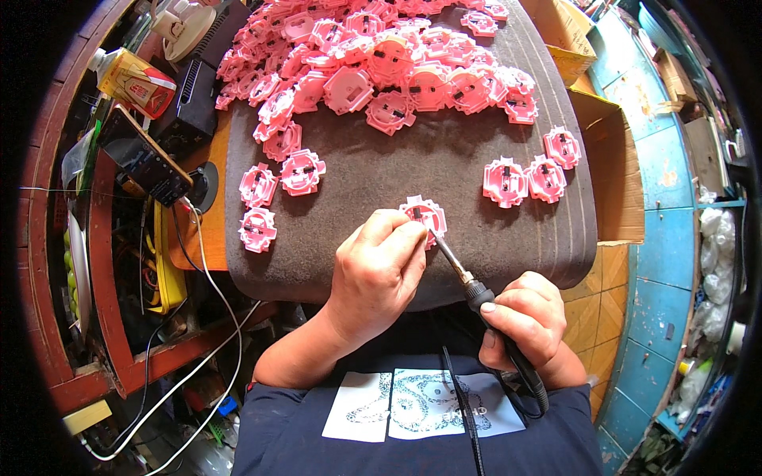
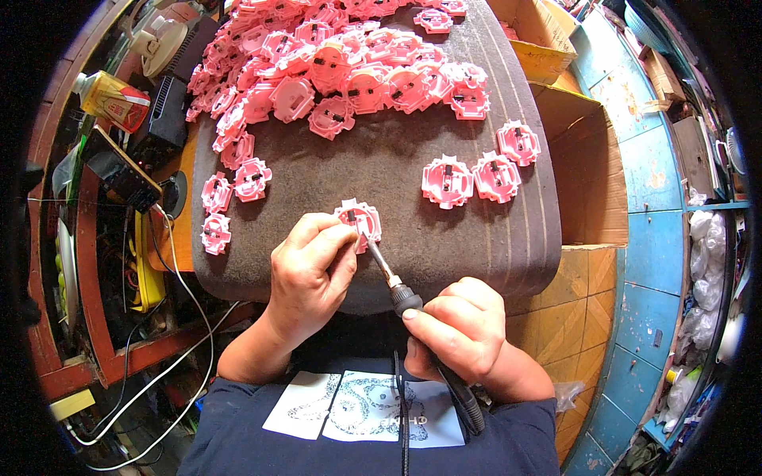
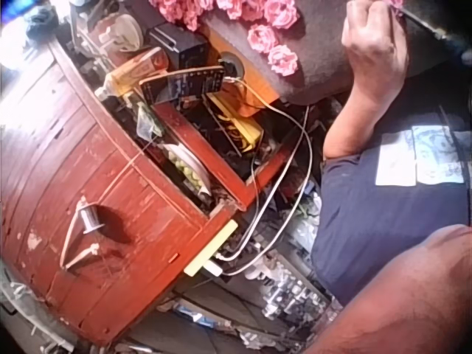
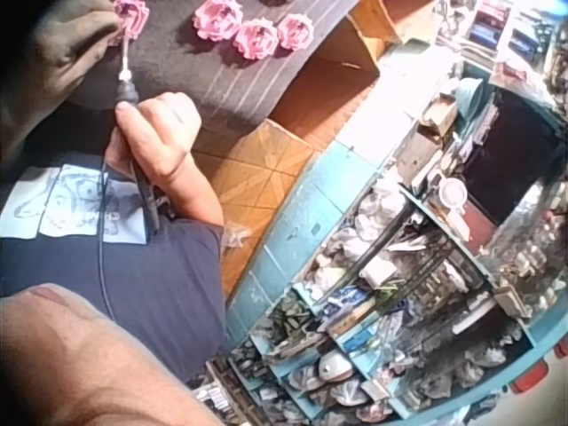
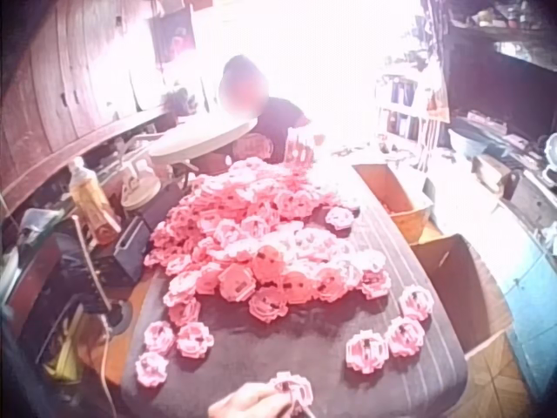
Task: The person uses a soldering iron to apply heat to small pink plastic components on a workbench, handling them one at a time and placing finished units aside. The hands remain in view throughout, manipulating the parts and tool with steady motion.
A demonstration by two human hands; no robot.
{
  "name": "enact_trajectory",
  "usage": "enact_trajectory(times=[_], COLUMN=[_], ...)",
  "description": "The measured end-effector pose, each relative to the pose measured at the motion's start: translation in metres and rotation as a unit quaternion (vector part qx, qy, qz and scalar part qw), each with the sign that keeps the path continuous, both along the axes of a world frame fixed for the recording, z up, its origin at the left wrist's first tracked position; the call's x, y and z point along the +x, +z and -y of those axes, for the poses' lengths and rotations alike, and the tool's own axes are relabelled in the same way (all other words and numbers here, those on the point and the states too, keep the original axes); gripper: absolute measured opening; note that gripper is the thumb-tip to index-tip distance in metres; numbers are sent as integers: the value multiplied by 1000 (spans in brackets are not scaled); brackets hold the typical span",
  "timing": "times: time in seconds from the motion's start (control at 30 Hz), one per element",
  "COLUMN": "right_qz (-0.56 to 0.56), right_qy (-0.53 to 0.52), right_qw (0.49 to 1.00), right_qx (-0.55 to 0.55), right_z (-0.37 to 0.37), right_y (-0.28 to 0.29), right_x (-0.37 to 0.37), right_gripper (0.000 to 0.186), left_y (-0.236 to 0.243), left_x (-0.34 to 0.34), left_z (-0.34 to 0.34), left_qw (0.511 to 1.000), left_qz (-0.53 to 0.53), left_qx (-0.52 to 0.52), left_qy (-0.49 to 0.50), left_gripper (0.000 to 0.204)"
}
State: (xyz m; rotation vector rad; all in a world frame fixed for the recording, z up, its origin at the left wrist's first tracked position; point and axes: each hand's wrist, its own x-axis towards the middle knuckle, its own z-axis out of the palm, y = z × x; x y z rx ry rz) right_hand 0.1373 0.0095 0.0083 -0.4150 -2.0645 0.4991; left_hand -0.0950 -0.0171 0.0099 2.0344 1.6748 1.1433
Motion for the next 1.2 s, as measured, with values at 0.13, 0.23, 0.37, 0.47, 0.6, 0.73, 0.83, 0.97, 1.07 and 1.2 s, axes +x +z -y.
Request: enact_trajectory(times=[0.13,0.23,0.37,0.47,0.6,0.73,0.83,0.97,1.07,1.2], right_qz=[0,-7,-18,-42,-58,18,31,44,50,59], right_qy=[-7,-22,-53,-70,-56,-24,-35,-33,-27,-23], right_qw=[1000,1000,997,995,995,998,995,991,991,990], right_qx=[-1,-20,-48,-64,-66,-63,-91,-120,-117,-129], right_z=[0,3,4,3,-5,-21,-25,-31,-35,-36], right_y=[1,0,0,-5,-13,-13,-13,-3,-3,-6], right_x=[2,8,6,-2,-13,-19,-39,-54,-57,-58], right_gripper=[35,36,38,43,45,44,55,62,62,58], left_y=[0,1,1,1,0,-1,1,1,2,1], left_x=[0,0,1,0,0,1,2,1,0,0], left_z=[0,-1,0,0,0,0,0,0,0,0], left_qw=[1000,1000,1000,1000,1000,1000,1000,1000,1000,1000], left_qz=[5,2,-3,-1,3,5,6,11,6,10], left_qx=[-3,-2,-4,-5,1,2,-3,4,-12,-3], left_qy=[1,-1,3,1,-6,-4,2,1,-2,-6], left_gripper=[16,16,16,16,16,17,17,18,18,19])
